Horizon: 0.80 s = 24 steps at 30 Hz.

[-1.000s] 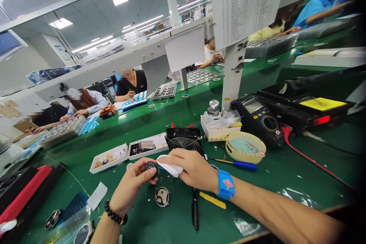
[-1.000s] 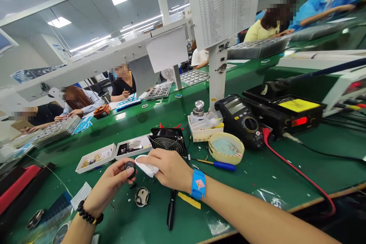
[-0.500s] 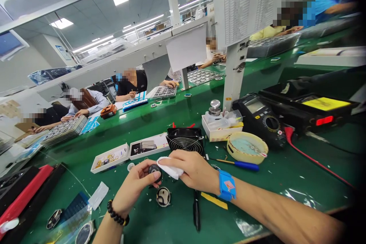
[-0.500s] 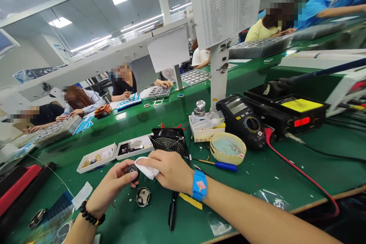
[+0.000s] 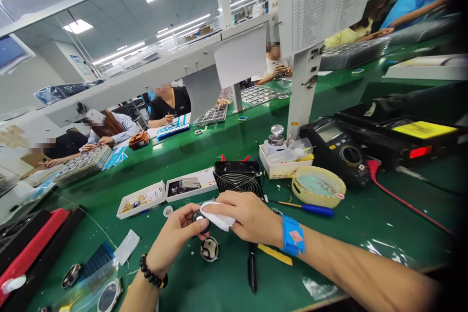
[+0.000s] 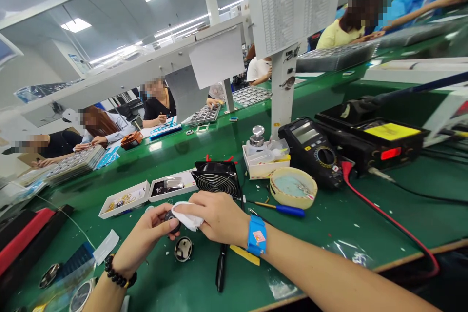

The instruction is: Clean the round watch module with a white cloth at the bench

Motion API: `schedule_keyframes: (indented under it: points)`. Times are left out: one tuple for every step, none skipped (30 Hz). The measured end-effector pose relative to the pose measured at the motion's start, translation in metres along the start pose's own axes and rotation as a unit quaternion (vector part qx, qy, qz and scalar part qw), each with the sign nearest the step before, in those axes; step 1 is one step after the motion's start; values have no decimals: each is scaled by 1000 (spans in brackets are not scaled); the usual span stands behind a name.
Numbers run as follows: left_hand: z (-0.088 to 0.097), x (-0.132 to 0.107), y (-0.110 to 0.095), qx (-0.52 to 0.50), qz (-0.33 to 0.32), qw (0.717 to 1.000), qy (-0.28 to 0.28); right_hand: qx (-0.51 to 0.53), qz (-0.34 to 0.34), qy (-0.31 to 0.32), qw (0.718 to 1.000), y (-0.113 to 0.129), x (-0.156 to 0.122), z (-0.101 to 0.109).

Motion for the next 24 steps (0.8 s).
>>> schedule_keyframes:
  points:
    - [2, -1, -1, -5, -3, 1000, -13, 0, 1, -3, 1000, 0, 0, 1]
    - [5, -2, -2, -11, -5, 1000, -29, 1, 1, -8, 1000, 0, 0, 1]
    - [8, -3, -3, -16, -7, 999, -44, 2, 2, -12, 1000, 0, 0, 2]
    - [11, -3, -3, -19, -8, 998, -54, 1, 3, -14, 1000, 0, 0, 2]
    - [12, -4, -4, -20, -6, 998, -58, 0, 3, -14, 1000, 0, 0, 2]
    - [11, -4, -4, -18, -5, 998, -52, -1, 3, -13, 1000, 0, 0, 2]
    - [9, -3, -3, -13, -3, 999, -39, -2, 2, -11, 1000, 0, -1, 1]
    - [5, -3, -2, -7, 0, 1000, -21, -2, 0, -10, 1000, 0, -1, 1]
    - [1, -2, -1, -2, 2, 1000, -3, -3, -1, -9, 1000, 1, -1, 0]
    - [-2, -1, 0, 2, 3, 1000, 11, -2, 0, -7, 1000, 1, -1, 0]
    - [-4, -1, 1, 5, 5, 1000, 19, -1, 0, -4, 1000, 1, -1, -1]
    - [-4, 0, 2, 5, 7, 1000, 21, 1, 1, 0, 1000, 1, -1, -1]
    - [-3, 0, 3, 3, 8, 1000, 15, 3, 1, 4, 1000, 1, -1, -1]
    - [0, 1, 2, -2, 7, 1000, 4, 6, 0, 7, 1000, 1, 0, -1]
    - [3, 1, 2, -8, 5, 1000, -9, 7, -1, 8, 1000, 1, 0, -1]
    - [6, 1, 1, -14, 1, 1000, -24, 8, -2, 7, 1000, 1, 0, 0]
    - [9, 1, -1, -19, -3, 999, -37, 8, -2, 5, 1000, 1, 0, 1]
    - [12, 0, -2, -23, -6, 999, -47, 8, -2, 0, 1000, 1, 0, 2]
    - [13, 0, -3, -24, -7, 998, -52, 8, 0, -5, 1000, 1, 0, 4]
    - [14, 0, -4, -24, -7, 998, -52, 9, 1, -10, 1000, 1, 0, 5]
    - [13, 0, -4, -24, -6, 998, -49, 10, 2, -15, 1000, 1, 0, 6]
    - [12, 0, -4, -23, -4, 999, -45, 11, 2, -19, 1000, 1, 0, 7]
    - [10, 0, -3, -21, -1, 999, -38, 13, 1, -21, 1000, 1, 0, 8]
    - [9, 0, -3, -17, 1, 999, -31, 13, 0, -22, 1000, 1, 0, 8]
Point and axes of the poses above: each hand's wrist, its own x-axis towards the middle knuckle, its own z-axis out of the back of the hand, y = z × x, the point moved 8 cm from there along x, towards the middle knuckle, and after that the axes turned 2 degrees about z, right-handed, at the moved point
